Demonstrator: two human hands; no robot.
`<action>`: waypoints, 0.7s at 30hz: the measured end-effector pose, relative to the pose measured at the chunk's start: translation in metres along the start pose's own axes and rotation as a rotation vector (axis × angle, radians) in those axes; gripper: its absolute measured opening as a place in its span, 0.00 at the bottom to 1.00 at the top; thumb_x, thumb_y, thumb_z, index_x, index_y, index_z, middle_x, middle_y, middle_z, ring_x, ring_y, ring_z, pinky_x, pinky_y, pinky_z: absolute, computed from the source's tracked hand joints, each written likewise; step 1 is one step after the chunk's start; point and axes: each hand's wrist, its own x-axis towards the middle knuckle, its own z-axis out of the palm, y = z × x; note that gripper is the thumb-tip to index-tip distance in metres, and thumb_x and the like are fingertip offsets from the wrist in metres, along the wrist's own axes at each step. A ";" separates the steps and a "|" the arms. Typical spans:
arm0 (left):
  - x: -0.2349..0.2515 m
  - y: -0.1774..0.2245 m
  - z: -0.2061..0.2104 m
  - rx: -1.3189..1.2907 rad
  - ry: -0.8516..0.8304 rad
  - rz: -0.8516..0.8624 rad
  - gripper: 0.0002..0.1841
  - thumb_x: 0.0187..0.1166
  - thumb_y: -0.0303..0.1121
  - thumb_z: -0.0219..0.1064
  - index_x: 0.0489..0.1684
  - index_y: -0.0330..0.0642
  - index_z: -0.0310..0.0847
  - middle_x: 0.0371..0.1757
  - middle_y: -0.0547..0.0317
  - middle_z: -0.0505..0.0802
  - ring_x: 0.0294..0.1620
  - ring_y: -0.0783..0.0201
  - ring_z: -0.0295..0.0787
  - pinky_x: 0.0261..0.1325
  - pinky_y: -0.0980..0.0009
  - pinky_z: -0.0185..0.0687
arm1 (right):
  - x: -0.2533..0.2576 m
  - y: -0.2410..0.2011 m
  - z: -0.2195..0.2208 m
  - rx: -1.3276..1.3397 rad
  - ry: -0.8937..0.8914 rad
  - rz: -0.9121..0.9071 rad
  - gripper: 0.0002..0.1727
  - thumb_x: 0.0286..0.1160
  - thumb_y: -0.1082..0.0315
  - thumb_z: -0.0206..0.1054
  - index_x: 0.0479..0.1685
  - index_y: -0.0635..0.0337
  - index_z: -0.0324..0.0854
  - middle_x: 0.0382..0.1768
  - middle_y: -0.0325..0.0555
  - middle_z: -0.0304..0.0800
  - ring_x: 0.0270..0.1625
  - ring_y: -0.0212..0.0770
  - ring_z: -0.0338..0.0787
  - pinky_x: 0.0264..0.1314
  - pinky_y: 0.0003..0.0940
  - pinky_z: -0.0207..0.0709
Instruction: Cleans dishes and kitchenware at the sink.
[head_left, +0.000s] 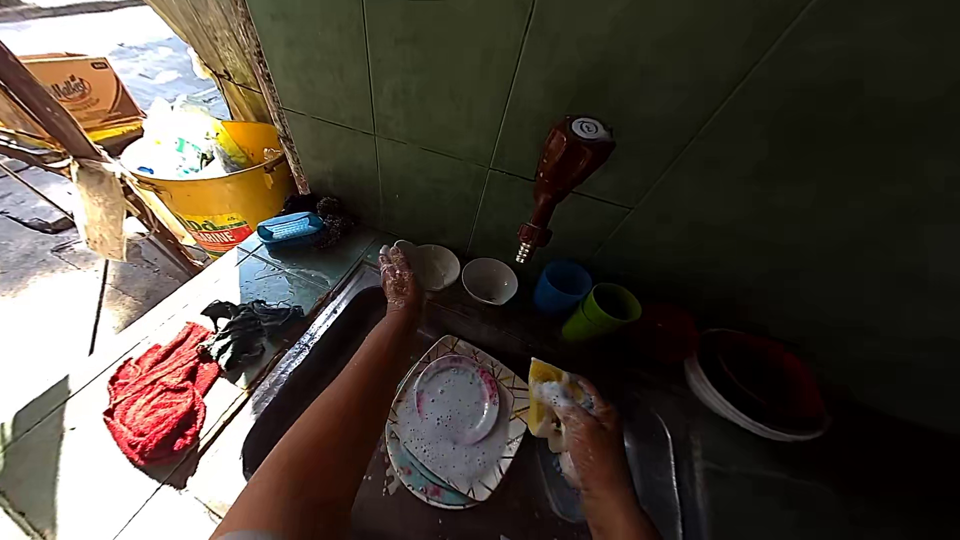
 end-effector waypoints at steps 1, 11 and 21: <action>0.008 -0.007 -0.001 0.158 -0.039 -0.024 0.33 0.97 0.45 0.30 0.93 0.27 0.40 0.94 0.30 0.48 0.96 0.43 0.42 0.95 0.53 0.39 | 0.000 0.006 -0.005 0.000 0.008 0.015 0.15 0.68 0.78 0.64 0.55 0.71 0.81 0.37 0.43 0.89 0.34 0.29 0.90 0.36 0.26 0.87; -0.097 -0.073 -0.017 1.055 -0.867 0.238 0.42 0.77 0.42 0.73 0.89 0.32 0.58 0.90 0.37 0.64 0.93 0.40 0.51 0.92 0.42 0.43 | 0.010 0.043 -0.078 -1.240 -0.135 -0.136 0.21 0.73 0.67 0.72 0.61 0.73 0.84 0.58 0.75 0.87 0.63 0.75 0.87 0.61 0.72 0.77; -0.096 -0.043 -0.040 0.872 -0.853 -0.195 0.19 0.75 0.36 0.76 0.54 0.28 0.84 0.53 0.38 0.89 0.58 0.47 0.85 0.68 0.50 0.76 | -0.026 0.106 -0.091 -1.404 -0.220 -0.479 0.27 0.47 0.84 0.80 0.57 0.74 0.87 0.58 0.80 0.84 0.63 0.80 0.84 0.56 0.69 0.82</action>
